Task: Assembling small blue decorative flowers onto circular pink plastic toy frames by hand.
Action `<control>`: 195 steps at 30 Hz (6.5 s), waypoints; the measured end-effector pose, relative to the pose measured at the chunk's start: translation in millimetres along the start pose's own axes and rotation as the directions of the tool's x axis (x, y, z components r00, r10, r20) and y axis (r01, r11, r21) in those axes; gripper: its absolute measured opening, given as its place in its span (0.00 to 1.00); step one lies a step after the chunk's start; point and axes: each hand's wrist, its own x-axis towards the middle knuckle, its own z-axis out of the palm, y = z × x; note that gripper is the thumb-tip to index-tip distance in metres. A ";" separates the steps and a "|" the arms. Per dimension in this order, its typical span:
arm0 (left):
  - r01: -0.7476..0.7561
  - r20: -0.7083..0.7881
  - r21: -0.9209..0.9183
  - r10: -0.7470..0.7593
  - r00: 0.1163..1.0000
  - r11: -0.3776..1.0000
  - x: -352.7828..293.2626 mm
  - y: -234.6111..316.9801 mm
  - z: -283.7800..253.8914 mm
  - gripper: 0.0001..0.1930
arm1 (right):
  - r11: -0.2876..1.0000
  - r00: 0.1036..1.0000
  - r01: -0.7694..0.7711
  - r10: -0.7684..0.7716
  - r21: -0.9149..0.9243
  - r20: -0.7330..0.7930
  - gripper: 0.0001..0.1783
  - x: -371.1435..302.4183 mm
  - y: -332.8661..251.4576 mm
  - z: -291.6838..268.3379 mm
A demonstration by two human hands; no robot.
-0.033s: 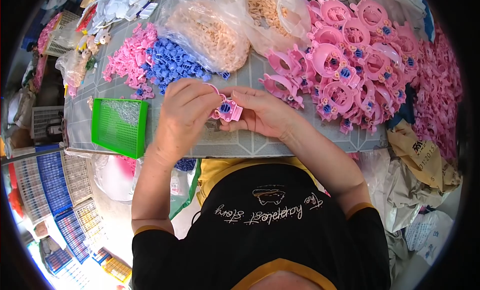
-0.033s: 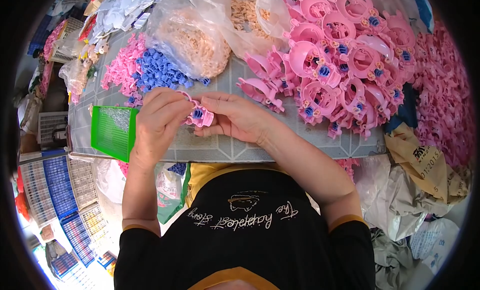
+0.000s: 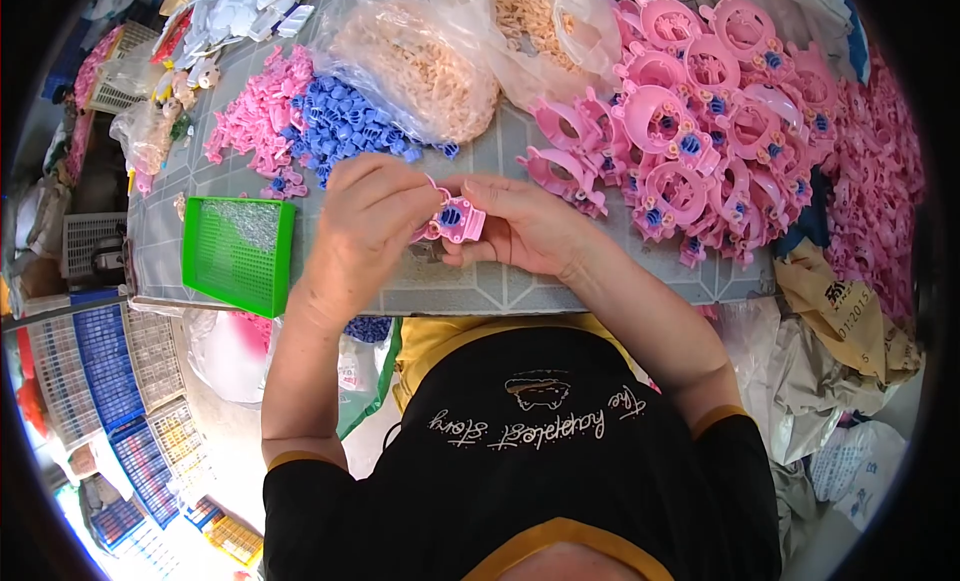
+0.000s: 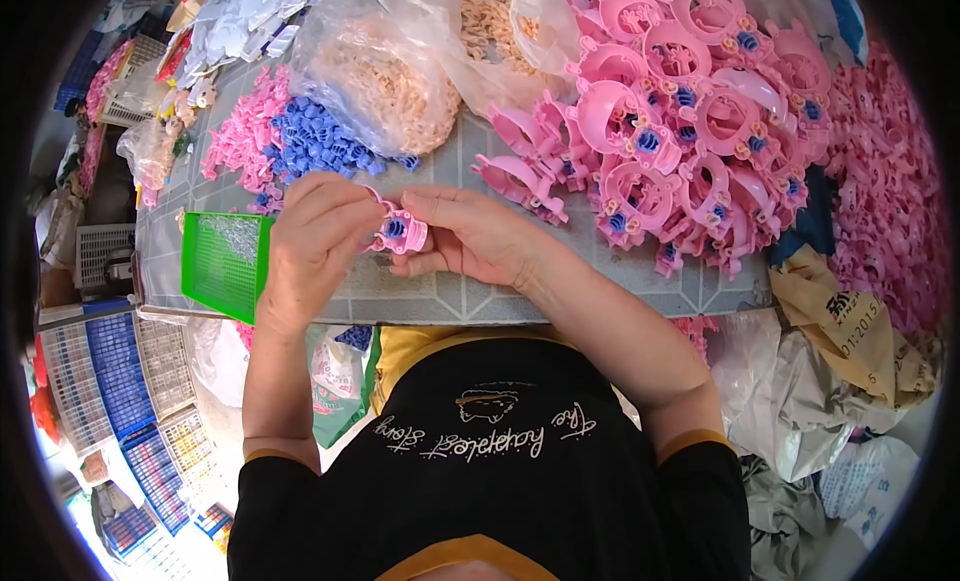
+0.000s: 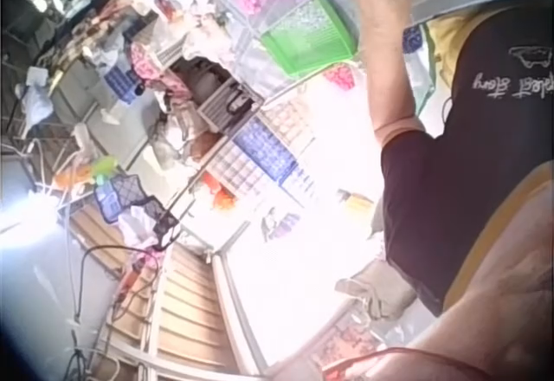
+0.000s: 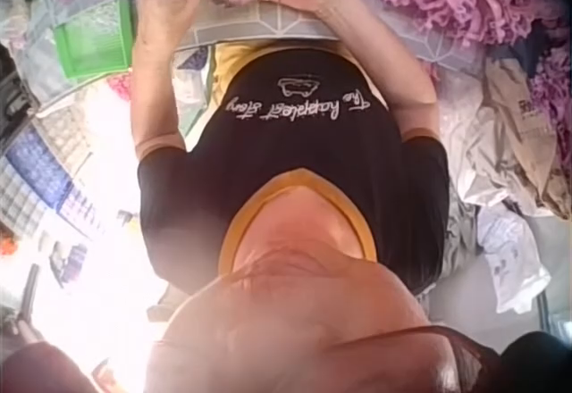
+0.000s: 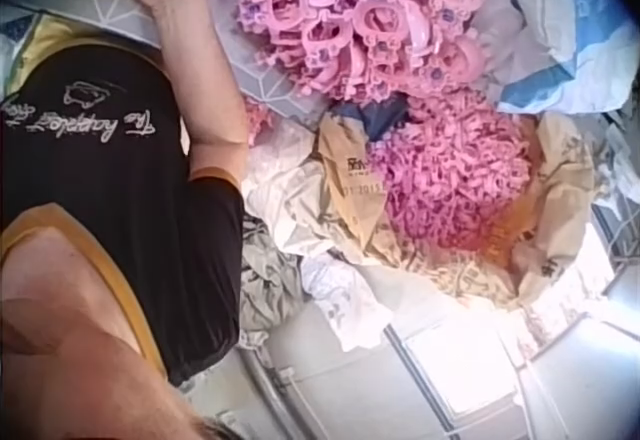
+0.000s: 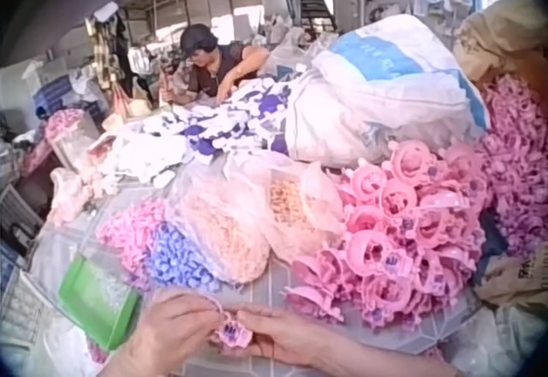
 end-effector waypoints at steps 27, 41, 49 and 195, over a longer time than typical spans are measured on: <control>0.130 -0.039 -0.210 -0.141 0.989 0.969 1.2 -2.5 9.0 0.09 | 0.975 0.996 -0.070 0.058 0.213 0.061 0.24 -0.7 -1.9 -8.1; 0.220 0.021 -0.347 -0.227 0.974 0.912 -2.9 -4.4 17.1 0.07 | 0.996 0.999 -0.044 0.044 0.083 0.004 0.26 -2.1 -1.9 -4.0; 0.122 -0.010 -0.274 -0.130 0.991 0.954 -0.7 -9.1 18.1 0.08 | 0.991 0.997 -0.077 0.077 0.111 -0.001 0.24 -1.0 -2.7 -10.1; 0.255 -0.031 -0.301 -0.277 0.960 0.919 -20.0 23.8 3.5 0.14 | -0.446 0.495 0.432 -0.610 -0.784 0.619 0.15 -13.2 23.3 13.5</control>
